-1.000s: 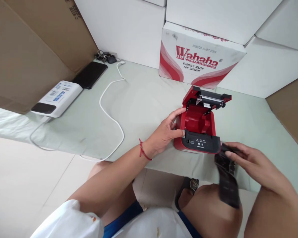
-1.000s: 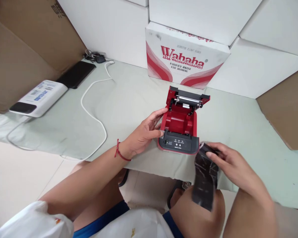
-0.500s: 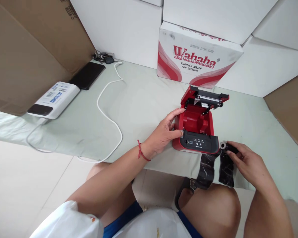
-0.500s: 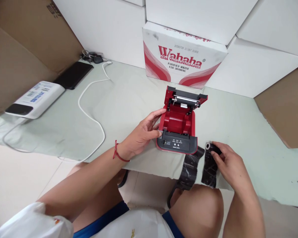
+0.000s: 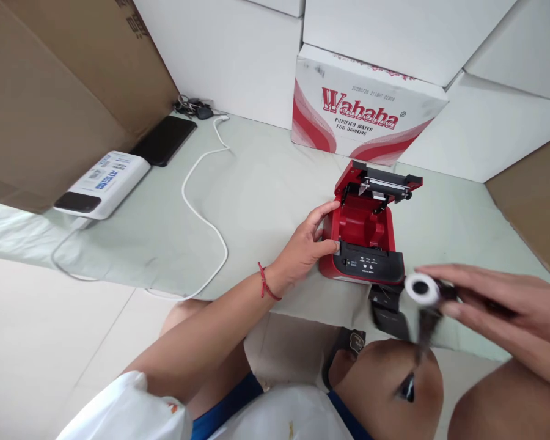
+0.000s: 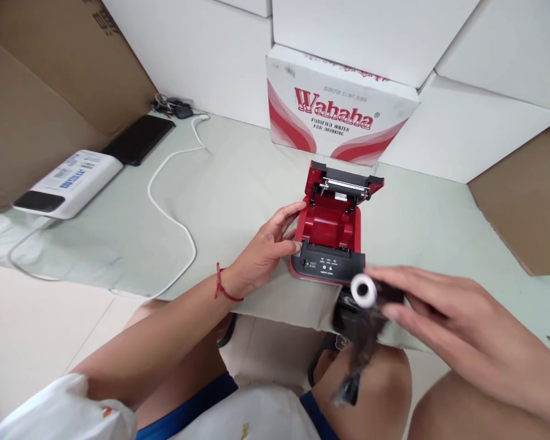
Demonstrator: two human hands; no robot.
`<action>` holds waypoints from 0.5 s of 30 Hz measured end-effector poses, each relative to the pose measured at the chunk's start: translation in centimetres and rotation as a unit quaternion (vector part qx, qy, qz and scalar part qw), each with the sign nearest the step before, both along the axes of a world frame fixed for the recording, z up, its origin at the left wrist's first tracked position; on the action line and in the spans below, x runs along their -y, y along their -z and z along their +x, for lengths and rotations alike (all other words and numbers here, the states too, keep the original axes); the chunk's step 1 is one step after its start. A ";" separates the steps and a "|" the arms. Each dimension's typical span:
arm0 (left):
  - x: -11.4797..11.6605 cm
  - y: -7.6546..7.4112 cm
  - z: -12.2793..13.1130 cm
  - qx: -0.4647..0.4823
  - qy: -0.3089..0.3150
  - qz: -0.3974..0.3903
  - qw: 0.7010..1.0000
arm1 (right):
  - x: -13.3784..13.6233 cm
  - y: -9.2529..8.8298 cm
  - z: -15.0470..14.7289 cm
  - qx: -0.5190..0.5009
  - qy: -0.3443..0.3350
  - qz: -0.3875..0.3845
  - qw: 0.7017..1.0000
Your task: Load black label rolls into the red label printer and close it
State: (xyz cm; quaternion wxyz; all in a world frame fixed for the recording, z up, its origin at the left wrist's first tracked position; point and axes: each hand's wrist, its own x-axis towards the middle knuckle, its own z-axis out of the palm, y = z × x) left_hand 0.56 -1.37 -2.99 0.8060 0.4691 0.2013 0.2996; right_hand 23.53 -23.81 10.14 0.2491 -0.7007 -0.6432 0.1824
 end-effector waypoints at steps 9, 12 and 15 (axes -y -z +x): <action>0.6 1.4 -0.7 -0.034 -0.073 0.215 0.973 | -13.7 3.4 -3.7 0.188 0.073 -0.124 0.972; 1.3 1.4 -1.5 -0.013 -0.122 0.401 0.908 | -15.2 3.3 -4.2 0.249 0.060 -0.186 0.949; 1.9 1.4 -1.9 0.001 -0.144 0.538 0.831 | -16.0 3.0 -4.2 0.250 0.036 -0.208 0.945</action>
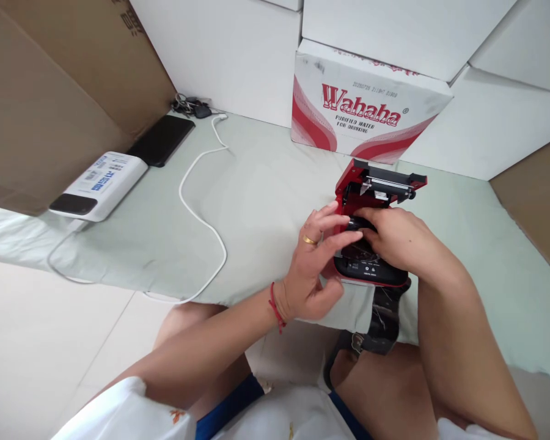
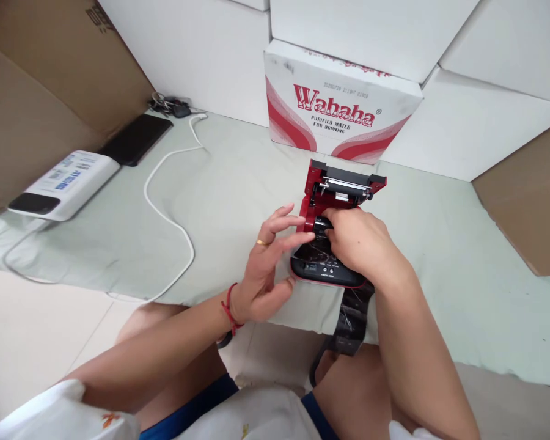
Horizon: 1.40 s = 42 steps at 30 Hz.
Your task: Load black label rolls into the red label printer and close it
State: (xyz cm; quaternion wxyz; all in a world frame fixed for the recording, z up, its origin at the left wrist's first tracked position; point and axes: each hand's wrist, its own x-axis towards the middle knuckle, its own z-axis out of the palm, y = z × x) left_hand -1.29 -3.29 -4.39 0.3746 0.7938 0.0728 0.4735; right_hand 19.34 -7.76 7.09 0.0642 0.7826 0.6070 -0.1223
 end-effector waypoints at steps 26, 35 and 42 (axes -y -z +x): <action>4.3 -1.8 2.2 0.052 -0.085 0.200 0.975 | 3.2 5.6 5.4 -0.312 0.125 0.503 0.796; 4.7 -2.7 1.7 0.081 -0.064 0.246 0.964 | 6.6 4.6 2.6 -0.363 0.053 0.523 0.769; 3.3 -2.6 1.1 0.079 -0.046 0.146 0.985 | 10.0 7.9 1.4 -0.296 0.014 0.481 0.825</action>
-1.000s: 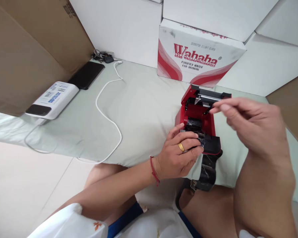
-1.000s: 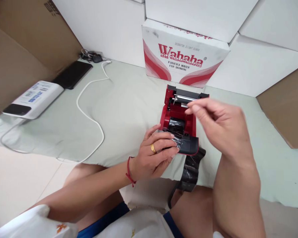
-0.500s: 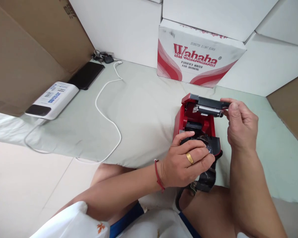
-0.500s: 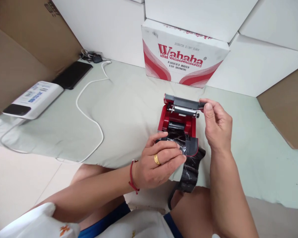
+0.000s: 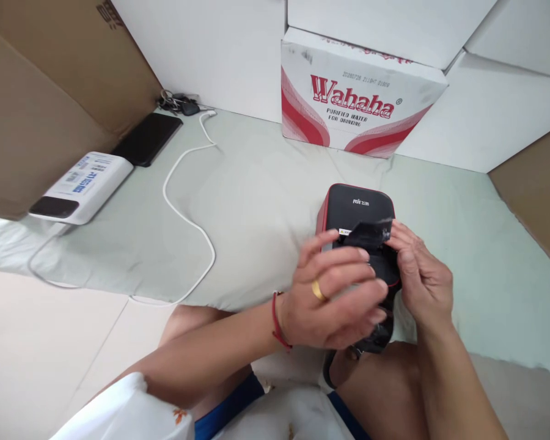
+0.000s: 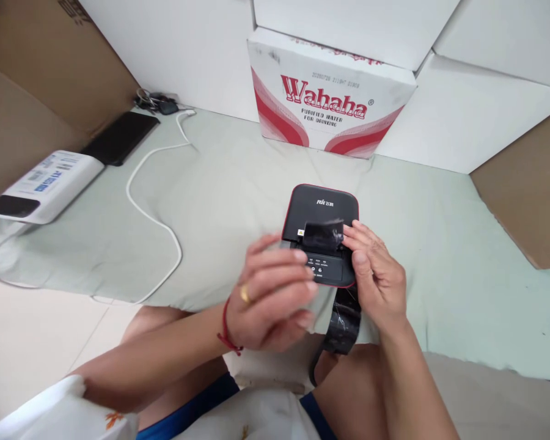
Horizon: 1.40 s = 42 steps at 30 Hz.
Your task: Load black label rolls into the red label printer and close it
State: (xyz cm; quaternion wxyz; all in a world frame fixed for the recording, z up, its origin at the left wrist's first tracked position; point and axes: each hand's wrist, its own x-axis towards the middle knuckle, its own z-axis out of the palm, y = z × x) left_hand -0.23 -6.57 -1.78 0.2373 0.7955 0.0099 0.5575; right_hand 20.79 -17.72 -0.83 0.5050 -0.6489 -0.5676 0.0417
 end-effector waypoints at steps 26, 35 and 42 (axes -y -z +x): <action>-8.3 3.3 0.9 -0.122 0.171 -0.448 0.869 | 0.2 0.6 -0.1 -0.017 -0.024 0.010 1.000; -7.9 3.0 0.8 -0.095 0.275 -0.495 0.819 | 0.1 0.8 -1.2 -0.087 -0.030 0.005 0.996; -8.3 4.2 0.1 -0.146 0.263 -0.505 0.809 | 0.0 -2.8 -3.0 0.169 -0.013 0.031 0.985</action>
